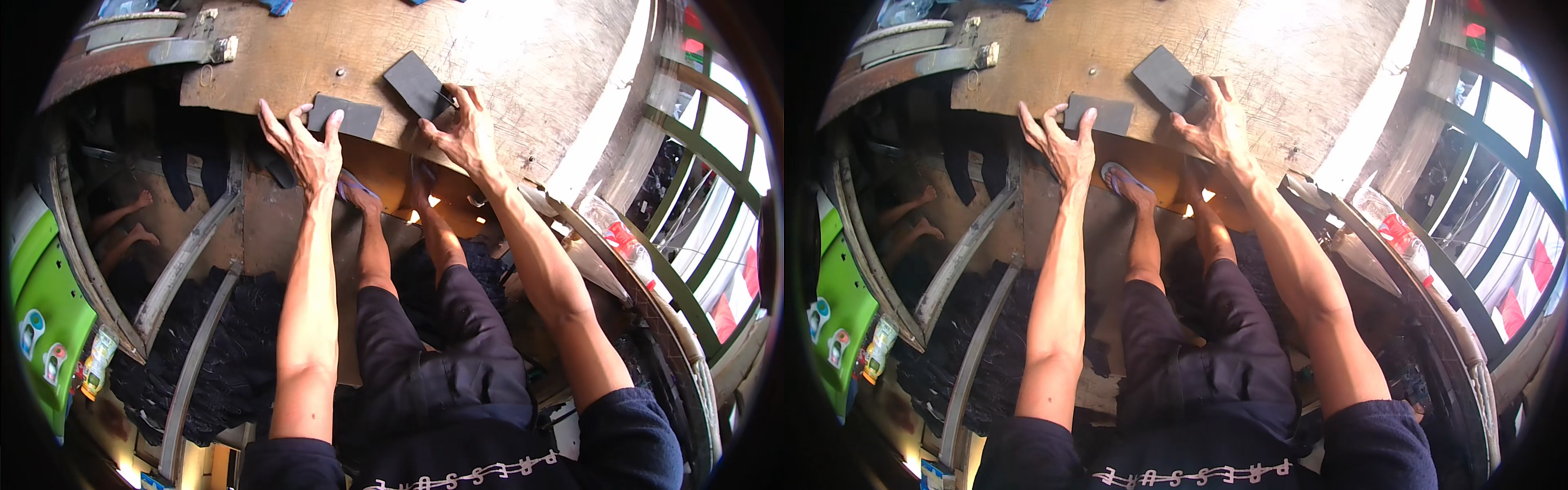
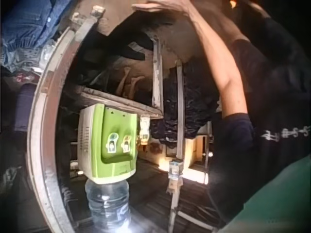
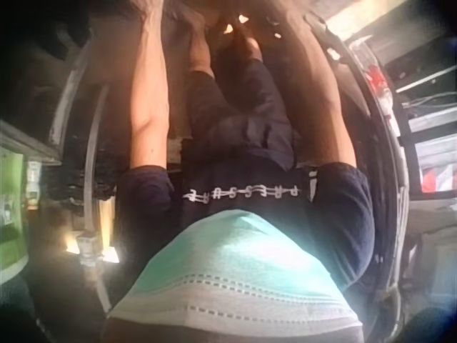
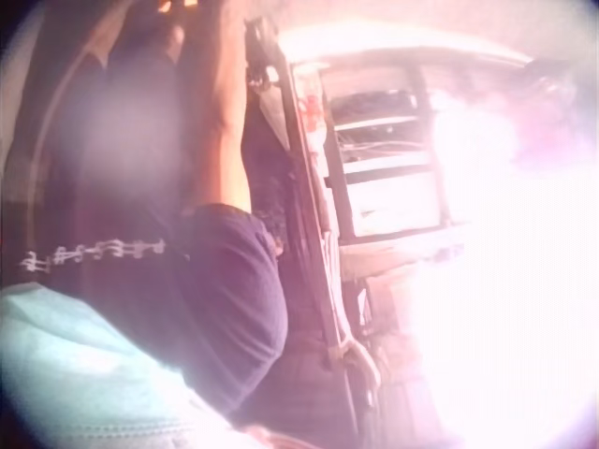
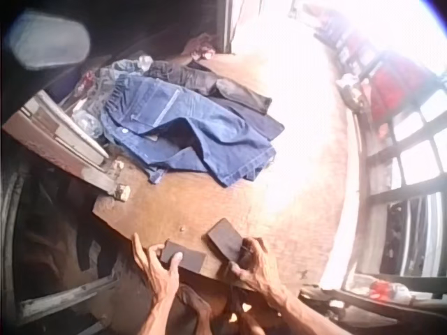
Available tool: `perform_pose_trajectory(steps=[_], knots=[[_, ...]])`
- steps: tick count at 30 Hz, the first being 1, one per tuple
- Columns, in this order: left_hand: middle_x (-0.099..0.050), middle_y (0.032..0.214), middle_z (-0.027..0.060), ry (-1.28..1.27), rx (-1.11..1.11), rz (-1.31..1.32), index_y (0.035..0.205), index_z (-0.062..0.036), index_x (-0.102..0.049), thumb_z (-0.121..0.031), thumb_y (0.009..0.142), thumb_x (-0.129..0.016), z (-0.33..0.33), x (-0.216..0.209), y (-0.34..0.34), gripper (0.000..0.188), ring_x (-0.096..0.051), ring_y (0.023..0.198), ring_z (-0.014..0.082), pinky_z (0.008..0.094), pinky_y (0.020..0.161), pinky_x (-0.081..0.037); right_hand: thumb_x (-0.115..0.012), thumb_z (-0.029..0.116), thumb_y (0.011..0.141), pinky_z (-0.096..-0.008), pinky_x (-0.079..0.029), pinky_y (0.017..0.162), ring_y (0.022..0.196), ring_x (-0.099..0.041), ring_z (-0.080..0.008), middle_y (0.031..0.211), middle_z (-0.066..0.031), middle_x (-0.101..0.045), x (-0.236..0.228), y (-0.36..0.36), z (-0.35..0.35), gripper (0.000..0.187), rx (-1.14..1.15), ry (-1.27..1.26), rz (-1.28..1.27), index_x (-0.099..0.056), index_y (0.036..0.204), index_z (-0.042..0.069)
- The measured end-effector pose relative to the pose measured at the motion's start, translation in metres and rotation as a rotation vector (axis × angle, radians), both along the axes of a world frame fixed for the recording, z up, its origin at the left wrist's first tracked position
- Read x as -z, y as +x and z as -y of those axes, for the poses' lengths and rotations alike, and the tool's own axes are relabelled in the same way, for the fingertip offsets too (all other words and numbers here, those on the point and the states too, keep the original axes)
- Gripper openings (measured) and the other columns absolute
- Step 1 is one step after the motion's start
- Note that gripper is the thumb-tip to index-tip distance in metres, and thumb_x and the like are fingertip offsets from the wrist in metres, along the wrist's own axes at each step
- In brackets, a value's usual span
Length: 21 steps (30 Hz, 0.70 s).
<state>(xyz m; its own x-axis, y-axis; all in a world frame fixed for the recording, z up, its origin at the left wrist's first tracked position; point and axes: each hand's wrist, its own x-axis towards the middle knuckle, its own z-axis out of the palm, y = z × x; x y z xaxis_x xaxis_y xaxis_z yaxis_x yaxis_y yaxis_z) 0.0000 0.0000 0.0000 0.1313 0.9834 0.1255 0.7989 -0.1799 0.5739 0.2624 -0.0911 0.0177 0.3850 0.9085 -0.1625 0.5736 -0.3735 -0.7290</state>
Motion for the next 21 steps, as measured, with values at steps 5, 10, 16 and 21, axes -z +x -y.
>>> perform_pose_trajectory(steps=[5,10,16,21], knots=[[-0.028,0.175,0.0291,0.062,-0.032,0.071,0.139,-0.0019,-0.058,-0.039,0.094,-0.088,-0.019,-0.023,0.032,0.066,-0.027,0.161,0.0469,0.0599,0.131,-0.024,-0.085,0.035,0.088,-0.0288,-0.048,0.073,0.079,-0.064,-0.0126,0.082,-0.0035,-0.064,-0.020,0.031,0.001,0.075,0.181,-0.239,-0.997,-0.064,0.147,-0.006],[-0.052,0.163,0.0223,-0.463,0.281,0.660,0.159,-0.0039,-0.049,-0.030,0.098,-0.087,-0.020,-0.052,0.084,0.077,-0.054,0.148,0.0355,0.0491,0.124,-0.043,-0.071,0.035,0.098,-0.0296,-0.043,0.071,0.077,-0.060,-0.0130,0.094,-0.0043,-0.066,-0.038,0.044,0.006,0.038,0.144,-0.219,-1.497,-0.067,0.117,0.002],[-0.080,0.111,0.0153,-0.760,0.122,0.852,0.153,-0.0014,-0.058,0.002,0.096,-0.081,-0.031,-0.048,0.106,0.062,-0.074,0.094,0.0132,0.0254,0.085,-0.060,-0.063,0.031,0.106,-0.0274,-0.043,0.071,0.084,-0.068,-0.0141,0.101,-0.0084,-0.072,-0.017,0.038,0.001,0.040,0.312,-0.232,-1.299,-0.065,0.133,0.002],[-0.071,0.125,0.0150,-0.549,0.214,0.272,0.151,-0.0072,-0.062,-0.003,0.088,-0.087,-0.037,-0.033,0.104,0.068,-0.072,0.094,0.0202,0.0351,0.087,-0.060,-0.046,0.028,0.119,-0.0302,-0.055,0.071,0.079,-0.068,-0.0144,0.105,-0.0089,-0.077,0.014,0.034,0.021,0.042,0.229,-0.099,-0.751,-0.059,0.150,0.003]])
